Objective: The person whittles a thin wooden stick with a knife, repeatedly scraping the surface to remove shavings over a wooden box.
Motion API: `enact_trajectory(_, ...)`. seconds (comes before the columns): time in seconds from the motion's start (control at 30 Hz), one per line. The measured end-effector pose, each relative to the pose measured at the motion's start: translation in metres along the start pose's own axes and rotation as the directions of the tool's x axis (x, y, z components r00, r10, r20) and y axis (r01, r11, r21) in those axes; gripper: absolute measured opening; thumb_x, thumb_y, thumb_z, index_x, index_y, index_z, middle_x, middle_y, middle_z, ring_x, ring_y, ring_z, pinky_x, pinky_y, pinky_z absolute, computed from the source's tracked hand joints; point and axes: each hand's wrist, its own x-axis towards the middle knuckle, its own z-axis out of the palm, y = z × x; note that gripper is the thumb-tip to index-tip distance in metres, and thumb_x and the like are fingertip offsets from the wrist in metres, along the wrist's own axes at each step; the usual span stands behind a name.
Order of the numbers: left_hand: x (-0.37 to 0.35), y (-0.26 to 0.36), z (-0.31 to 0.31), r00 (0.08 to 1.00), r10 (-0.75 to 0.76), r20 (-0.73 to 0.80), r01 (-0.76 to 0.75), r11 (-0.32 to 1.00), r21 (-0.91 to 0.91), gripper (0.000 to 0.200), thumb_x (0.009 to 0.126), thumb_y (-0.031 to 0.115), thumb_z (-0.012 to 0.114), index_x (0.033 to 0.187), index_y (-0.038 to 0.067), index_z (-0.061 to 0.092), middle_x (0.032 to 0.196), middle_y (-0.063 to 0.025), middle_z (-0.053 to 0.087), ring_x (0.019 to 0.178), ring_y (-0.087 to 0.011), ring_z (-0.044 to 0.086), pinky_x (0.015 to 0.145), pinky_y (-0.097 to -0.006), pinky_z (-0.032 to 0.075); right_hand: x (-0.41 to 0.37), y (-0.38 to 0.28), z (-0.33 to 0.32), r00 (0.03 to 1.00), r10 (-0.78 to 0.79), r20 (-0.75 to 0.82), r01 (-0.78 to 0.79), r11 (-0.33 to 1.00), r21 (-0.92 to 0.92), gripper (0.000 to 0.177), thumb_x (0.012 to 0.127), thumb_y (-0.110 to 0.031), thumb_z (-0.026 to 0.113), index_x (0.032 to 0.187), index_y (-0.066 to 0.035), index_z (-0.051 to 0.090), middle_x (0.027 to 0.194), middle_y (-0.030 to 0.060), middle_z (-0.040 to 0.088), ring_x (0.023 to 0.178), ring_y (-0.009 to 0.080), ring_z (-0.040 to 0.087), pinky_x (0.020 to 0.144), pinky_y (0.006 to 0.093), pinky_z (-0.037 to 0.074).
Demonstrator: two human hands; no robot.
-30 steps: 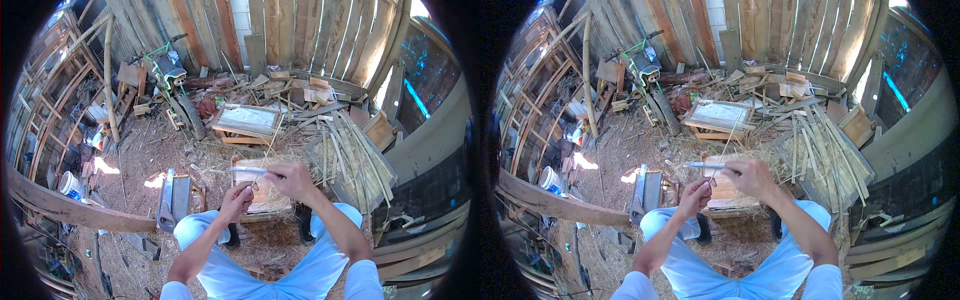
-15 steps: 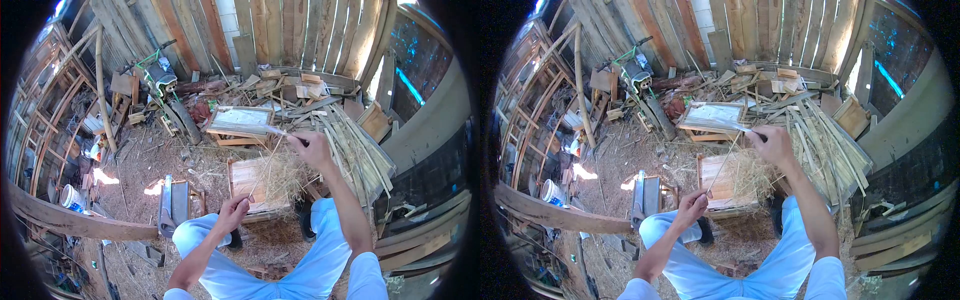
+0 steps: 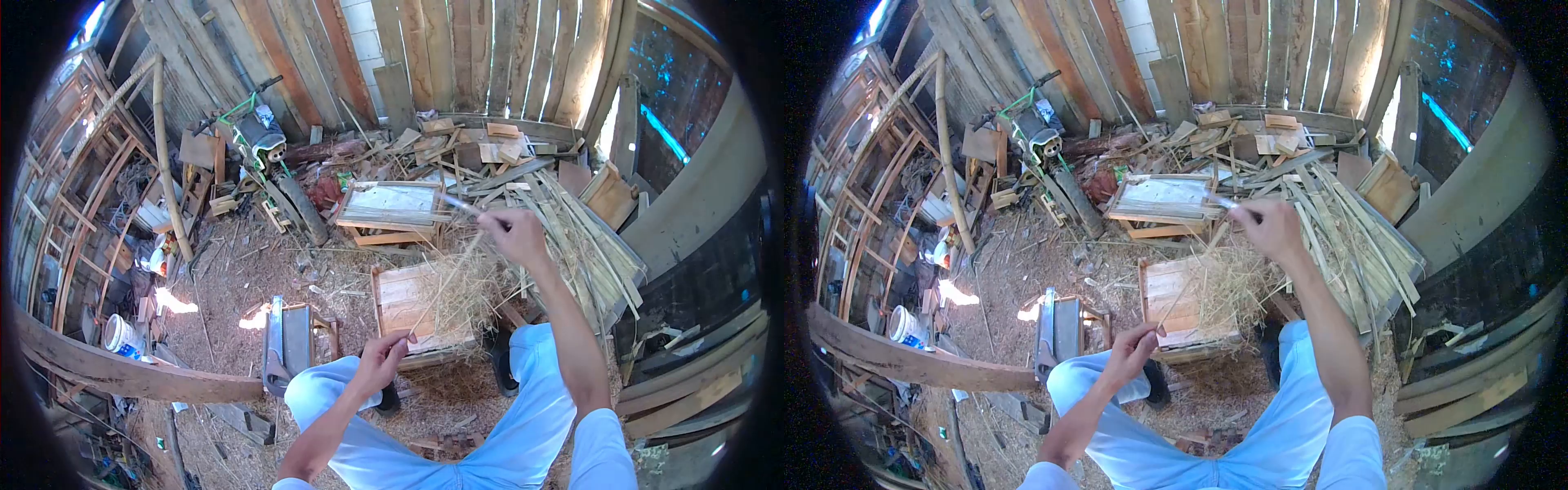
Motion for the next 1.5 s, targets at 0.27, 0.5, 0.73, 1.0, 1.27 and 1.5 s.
enact_trajectory(0.27, 0.025, -0.008, 0.001, 0.976, -0.18, -0.124, 0.153, 0.968, -0.198, 0.018, 0.095, 0.01, 0.044, 0.102, 0.002, 0.058, 0.062, 0.0071, 0.035, 0.055, -0.0017, 0.031, 0.048, -0.0199, 0.026, -0.02, -0.012, 0.006, 0.994, 0.074, 0.078, -0.087, 0.982, 0.165, 0.025, 0.083, -0.028, 0.063, 0.089, -0.004, 0.067, 0.066, 0.0098, 0.061, 0.059, 0.0186, 0.056, 0.056, 0.0312, 0.044)
enact_trajectory(0.5, 0.033, 0.01, 0.006, 0.973, 0.018, -0.231, 0.011, 0.993, 0.122, 0.016, 0.09, 0.004, 0.049, 0.101, 0.0, 0.06, 0.061, -0.0023, 0.045, 0.054, -0.0073, 0.04, 0.048, -0.0249, 0.033, -0.061, -0.061, 0.056, 0.736, -0.056, 0.675, -0.182, 0.943, 0.277, 0.021, 0.085, -0.024, 0.061, 0.092, -0.004, 0.064, 0.066, 0.0087, 0.061, 0.062, 0.0143, 0.061, 0.055, 0.0324, 0.046)
enact_trajectory(0.73, 0.031, 0.008, 0.009, 0.981, 0.037, -0.191, -0.016, 0.994, 0.108, 0.017, 0.091, 0.007, 0.049, 0.103, -0.003, 0.058, 0.064, -0.0006, 0.045, 0.059, -0.0066, 0.04, 0.052, -0.0229, 0.034, -0.066, -0.067, 0.053, 0.491, -0.062, 0.869, -0.741, 0.495, 0.454, 0.024, 0.09, -0.018, 0.057, 0.106, 0.001, 0.055, 0.065, -0.0016, 0.052, 0.049, 0.0047, 0.04, 0.042, 0.0189, 0.029)
enact_trajectory(1.0, 0.035, 0.021, 0.013, 0.982, 0.004, -0.191, 0.018, 0.994, 0.112, 0.018, 0.09, 0.004, 0.049, 0.104, -0.001, 0.058, 0.064, -0.0037, 0.047, 0.059, -0.0086, 0.043, 0.053, -0.025, 0.037, -0.058, -0.062, 0.048, 0.469, 0.073, 0.88, -0.804, 0.448, 0.391, 0.02, 0.088, -0.025, 0.061, 0.086, -0.005, 0.066, 0.063, -0.0051, 0.052, 0.05, 0.0028, 0.039, 0.042, 0.0184, 0.026)
enact_trajectory(1.27, 0.039, 0.035, 0.013, 0.983, -0.005, -0.183, 0.034, 0.987, 0.157, 0.015, 0.091, 0.006, 0.049, 0.099, 0.001, 0.06, 0.056, -0.0045, 0.041, 0.05, -0.0083, 0.036, 0.046, -0.0261, 0.03, -0.045, -0.059, 0.038, 0.535, 0.219, 0.816, -0.757, 0.554, 0.348, 0.016, 0.088, -0.019, 0.06, 0.086, -0.003, 0.064, 0.066, -0.0027, 0.053, 0.047, 0.0015, 0.038, 0.038, 0.016, 0.026)
enact_trajectory(1.5, 0.016, 0.025, 0.01, 0.991, -0.091, -0.097, 0.103, 0.986, 0.131, 0.015, 0.092, 0.008, 0.048, 0.097, 0.002, 0.061, 0.054, -0.0048, 0.039, 0.049, -0.0088, 0.035, 0.046, -0.0268, 0.031, -0.003, 0.03, 0.002, 0.711, 0.481, 0.514, -0.696, 0.369, 0.616, 0.021, 0.088, -0.015, 0.056, 0.104, -0.001, 0.061, 0.064, -0.0035, 0.048, 0.044, 0.0023, 0.032, 0.038, 0.017, 0.023)
